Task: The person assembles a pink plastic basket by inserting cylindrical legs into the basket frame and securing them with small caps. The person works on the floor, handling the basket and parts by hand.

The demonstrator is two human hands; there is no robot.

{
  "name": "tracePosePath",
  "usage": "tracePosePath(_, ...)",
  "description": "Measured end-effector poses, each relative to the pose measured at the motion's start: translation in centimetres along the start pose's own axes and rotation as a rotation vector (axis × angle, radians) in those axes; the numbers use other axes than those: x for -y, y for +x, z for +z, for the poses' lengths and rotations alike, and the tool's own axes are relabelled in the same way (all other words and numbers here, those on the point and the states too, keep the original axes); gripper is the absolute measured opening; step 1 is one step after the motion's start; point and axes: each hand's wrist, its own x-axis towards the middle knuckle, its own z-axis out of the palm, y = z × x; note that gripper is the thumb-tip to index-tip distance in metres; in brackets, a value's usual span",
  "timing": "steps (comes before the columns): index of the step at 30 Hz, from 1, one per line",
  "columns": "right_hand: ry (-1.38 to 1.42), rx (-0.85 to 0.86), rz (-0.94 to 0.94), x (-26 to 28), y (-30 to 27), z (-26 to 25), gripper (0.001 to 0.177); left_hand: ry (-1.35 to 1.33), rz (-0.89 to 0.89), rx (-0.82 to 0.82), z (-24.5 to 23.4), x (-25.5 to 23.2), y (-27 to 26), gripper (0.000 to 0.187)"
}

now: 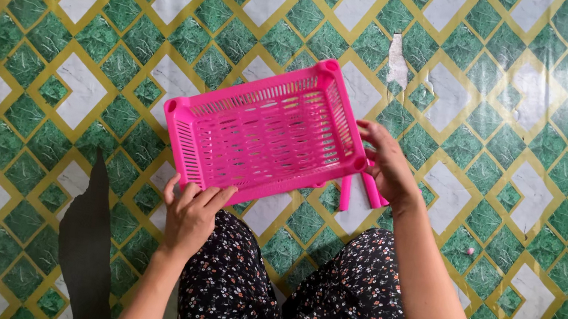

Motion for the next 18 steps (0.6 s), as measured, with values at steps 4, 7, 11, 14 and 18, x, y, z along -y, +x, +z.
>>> tracePosePath(4, -0.099, 0.184, -0.062, -2.1, 0.2, 0.7, 0.05, -0.012, 0.046, -0.033, -0.5, 0.4, -0.4, 0.039)
tracePosePath(7, -0.169, 0.151, -0.082, -3.6, 0.3, 1.4, 0.056, -0.053, 0.035, -0.057, -0.5, 0.7, -0.3, 0.036)
tracePosePath(11, -0.19, 0.053, -0.133, -5.3, 0.7, 1.8, 0.057, -0.196, -0.181, -0.163, -0.2, 1.3, 0.1, 0.056)
tracePosePath(14, -0.187, 0.03, -0.212, -6.6, 1.0, 1.8, 0.057, -0.578, -0.492, -0.099, 0.0, 2.1, 0.2, 0.08)
tracePosePath(18, -0.136, 0.024, -0.287, -7.9, 0.6, 2.0, 0.056, -1.227, -0.622, 0.144, -0.3, 4.0, -0.5, 0.081)
